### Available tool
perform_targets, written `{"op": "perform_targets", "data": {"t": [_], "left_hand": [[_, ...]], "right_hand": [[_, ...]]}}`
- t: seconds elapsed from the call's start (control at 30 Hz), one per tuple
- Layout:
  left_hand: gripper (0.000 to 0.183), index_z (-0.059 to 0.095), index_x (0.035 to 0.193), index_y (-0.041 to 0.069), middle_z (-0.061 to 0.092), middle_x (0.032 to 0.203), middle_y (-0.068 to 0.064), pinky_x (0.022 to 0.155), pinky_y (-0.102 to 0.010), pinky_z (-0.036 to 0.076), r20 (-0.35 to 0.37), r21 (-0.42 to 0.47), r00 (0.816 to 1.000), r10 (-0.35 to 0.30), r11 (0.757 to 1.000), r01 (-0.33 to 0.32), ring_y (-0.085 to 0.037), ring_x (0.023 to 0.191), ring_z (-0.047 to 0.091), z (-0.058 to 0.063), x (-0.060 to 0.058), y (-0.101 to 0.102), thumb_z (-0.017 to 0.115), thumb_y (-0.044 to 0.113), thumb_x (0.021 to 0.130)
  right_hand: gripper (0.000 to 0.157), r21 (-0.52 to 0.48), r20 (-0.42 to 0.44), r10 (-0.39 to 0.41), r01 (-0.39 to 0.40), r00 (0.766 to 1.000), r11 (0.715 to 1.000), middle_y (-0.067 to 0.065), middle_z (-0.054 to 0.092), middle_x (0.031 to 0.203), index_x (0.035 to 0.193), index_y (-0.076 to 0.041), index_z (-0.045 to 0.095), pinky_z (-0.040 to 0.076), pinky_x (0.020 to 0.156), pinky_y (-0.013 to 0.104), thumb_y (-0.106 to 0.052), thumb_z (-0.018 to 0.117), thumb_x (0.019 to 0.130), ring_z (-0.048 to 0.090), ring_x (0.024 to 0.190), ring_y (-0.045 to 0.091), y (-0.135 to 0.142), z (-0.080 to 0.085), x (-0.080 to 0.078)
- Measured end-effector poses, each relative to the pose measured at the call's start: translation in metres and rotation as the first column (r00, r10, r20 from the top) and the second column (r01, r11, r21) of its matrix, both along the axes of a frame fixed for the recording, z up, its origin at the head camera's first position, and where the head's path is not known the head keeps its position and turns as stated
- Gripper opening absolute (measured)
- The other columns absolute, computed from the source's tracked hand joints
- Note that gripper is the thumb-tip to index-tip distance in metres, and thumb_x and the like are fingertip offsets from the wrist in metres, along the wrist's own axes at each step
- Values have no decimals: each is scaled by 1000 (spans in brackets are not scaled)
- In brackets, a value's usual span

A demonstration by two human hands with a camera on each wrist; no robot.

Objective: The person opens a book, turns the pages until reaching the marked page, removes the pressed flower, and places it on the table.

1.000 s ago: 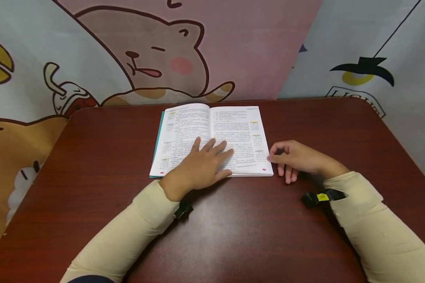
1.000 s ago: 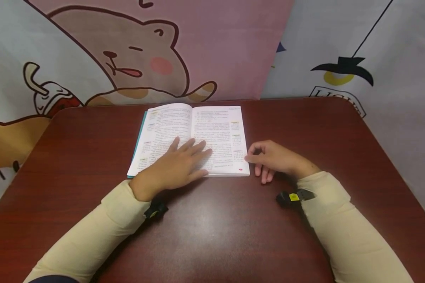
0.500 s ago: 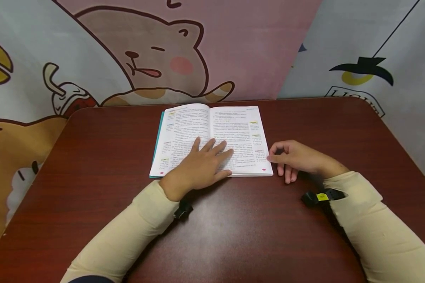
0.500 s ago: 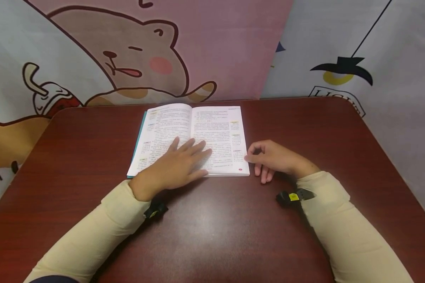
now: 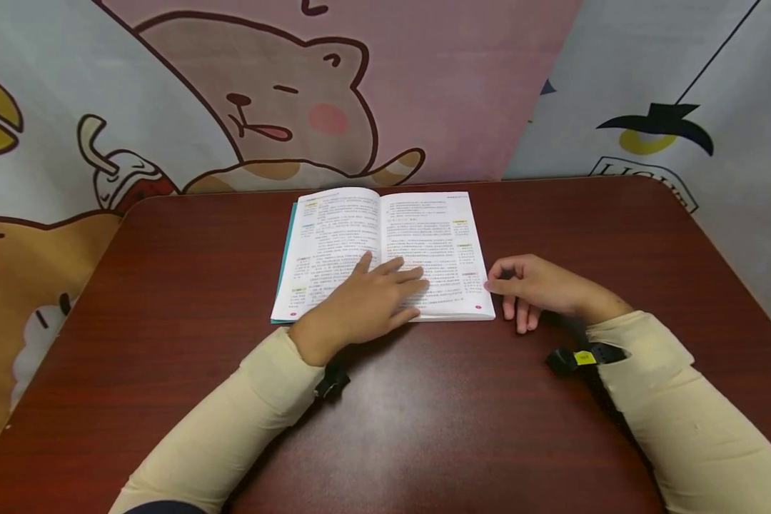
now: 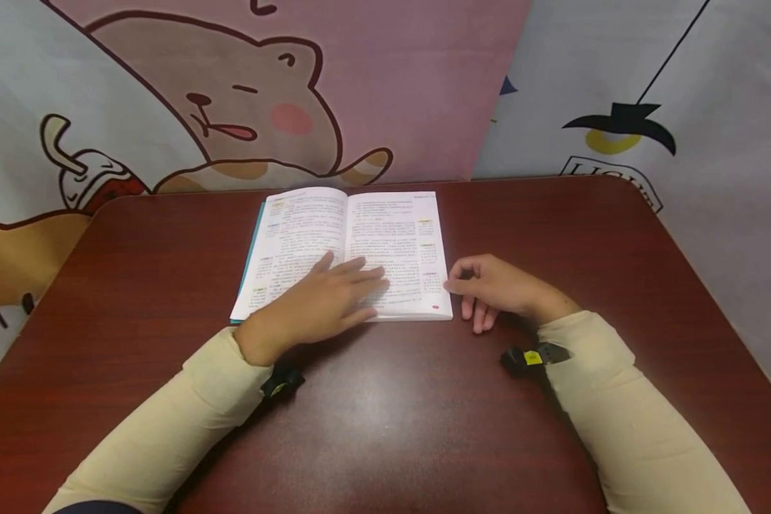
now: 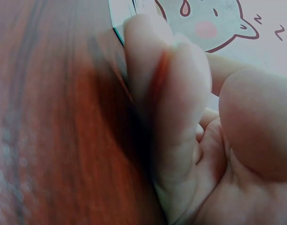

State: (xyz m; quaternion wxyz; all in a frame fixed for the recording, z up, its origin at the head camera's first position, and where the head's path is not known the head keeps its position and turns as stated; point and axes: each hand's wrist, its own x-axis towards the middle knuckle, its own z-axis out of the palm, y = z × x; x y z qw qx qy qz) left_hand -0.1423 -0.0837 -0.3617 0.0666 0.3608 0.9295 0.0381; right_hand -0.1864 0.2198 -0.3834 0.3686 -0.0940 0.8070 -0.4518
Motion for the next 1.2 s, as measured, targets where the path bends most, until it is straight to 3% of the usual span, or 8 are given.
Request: {"op": "perform_targets", "data": {"t": [0.43,0.73,1.0,1.2], "left_hand": [[42,57,143,23,53,151,1,116,-63,29,-54,35,997,-57,998,59,-29,144,44,-3,0,0,54,32,102],[49,60,140,18,54,149,-5,115,-61,33,-40,91,996,-85,992,88,-36,142,45,-4,0,0,61,18,91],[42,60,140,19,54,149,-4,114,-60,35,-46,85,996,-80,993,84,-35,142,45,-3,0,0,61,25,98],[40,60,140,21,54,149,-3,114,-60,35,-46,80,996,-80,993,84,-35,142,45,-4,0,1,57,25,101]], "right_hand": [[38,2,4,-13,13,1000,1000,12,65,66,112,-2,53,55,45,39,-38,60,100,66,47,25,0,-3,0],[37,2,3,-12,12,1000,1000,12,65,66,112,-2,53,55,45,39,-37,58,101,66,47,25,-1,-1,0],[38,-12,4,-5,6,1000,1000,12,65,66,112,-2,53,55,45,38,-38,57,101,66,46,24,0,-2,-1],[31,-36,33,-8,10,999,999,12,63,66,116,0,51,55,45,37,-28,52,105,66,47,23,2,-5,-1]]}}
